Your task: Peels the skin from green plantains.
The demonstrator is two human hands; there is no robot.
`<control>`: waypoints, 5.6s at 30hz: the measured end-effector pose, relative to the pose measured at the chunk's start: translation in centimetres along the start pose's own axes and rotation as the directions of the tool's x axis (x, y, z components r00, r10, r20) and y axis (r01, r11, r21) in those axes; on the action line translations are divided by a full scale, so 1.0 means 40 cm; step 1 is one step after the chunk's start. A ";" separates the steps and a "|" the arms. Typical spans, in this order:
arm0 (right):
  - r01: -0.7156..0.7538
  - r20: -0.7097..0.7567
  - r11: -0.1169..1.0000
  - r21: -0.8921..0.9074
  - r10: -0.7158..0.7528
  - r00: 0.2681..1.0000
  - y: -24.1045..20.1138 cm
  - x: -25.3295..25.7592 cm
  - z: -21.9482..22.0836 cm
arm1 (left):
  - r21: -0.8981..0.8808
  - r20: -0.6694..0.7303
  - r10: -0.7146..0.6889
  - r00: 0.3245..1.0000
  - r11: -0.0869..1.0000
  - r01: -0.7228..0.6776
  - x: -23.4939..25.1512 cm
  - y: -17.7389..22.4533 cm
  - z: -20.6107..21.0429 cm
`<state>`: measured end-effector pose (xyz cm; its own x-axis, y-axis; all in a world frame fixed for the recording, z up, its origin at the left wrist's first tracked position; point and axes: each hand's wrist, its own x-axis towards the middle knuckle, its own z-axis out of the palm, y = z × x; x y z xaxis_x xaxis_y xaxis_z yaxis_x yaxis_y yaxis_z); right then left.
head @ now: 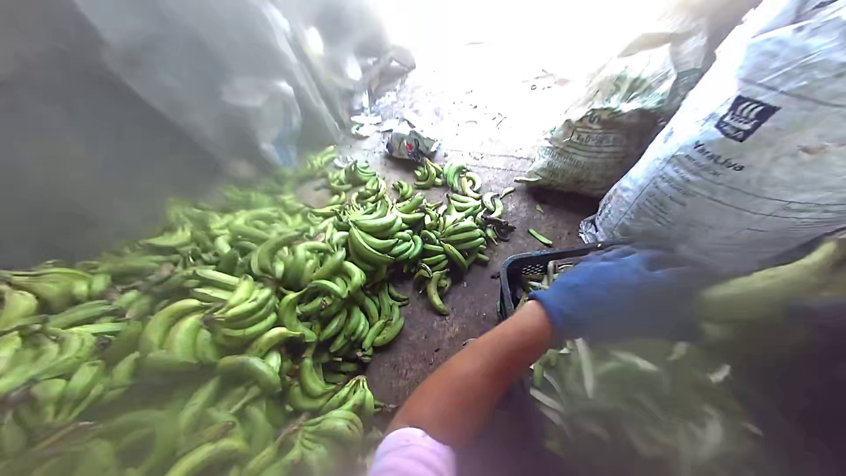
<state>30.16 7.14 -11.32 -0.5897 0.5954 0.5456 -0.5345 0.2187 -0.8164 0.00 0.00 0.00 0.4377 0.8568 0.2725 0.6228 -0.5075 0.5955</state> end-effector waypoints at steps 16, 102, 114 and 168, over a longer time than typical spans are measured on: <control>-0.017 0.089 0.436 -0.900 0.222 0.971 -0.108 -0.001 0.223 | -0.837 -0.051 -0.603 0.796 0.460 0.296 0.061 -0.058 0.140; -0.100 -0.056 0.381 -0.919 0.126 0.991 -0.065 0.031 0.193 | -0.758 -0.542 -0.604 0.584 0.652 -0.030 0.048 -0.017 0.167; -0.071 -0.038 0.251 -0.965 0.133 0.990 -0.123 0.087 0.177 | -0.805 -0.383 -0.501 0.776 0.592 -0.015 0.004 0.010 0.141; 0.140 0.130 0.082 -0.987 -0.118 0.985 -0.020 0.062 0.196 | -0.917 -0.284 -0.639 0.715 -0.036 -0.396 0.048 -0.084 0.185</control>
<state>24.37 2.38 -7.81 -0.5961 0.4602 0.6579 0.4711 0.8641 -0.1775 3.56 2.66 -7.07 -0.2687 0.9628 0.0291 -0.7911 -0.2378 0.5636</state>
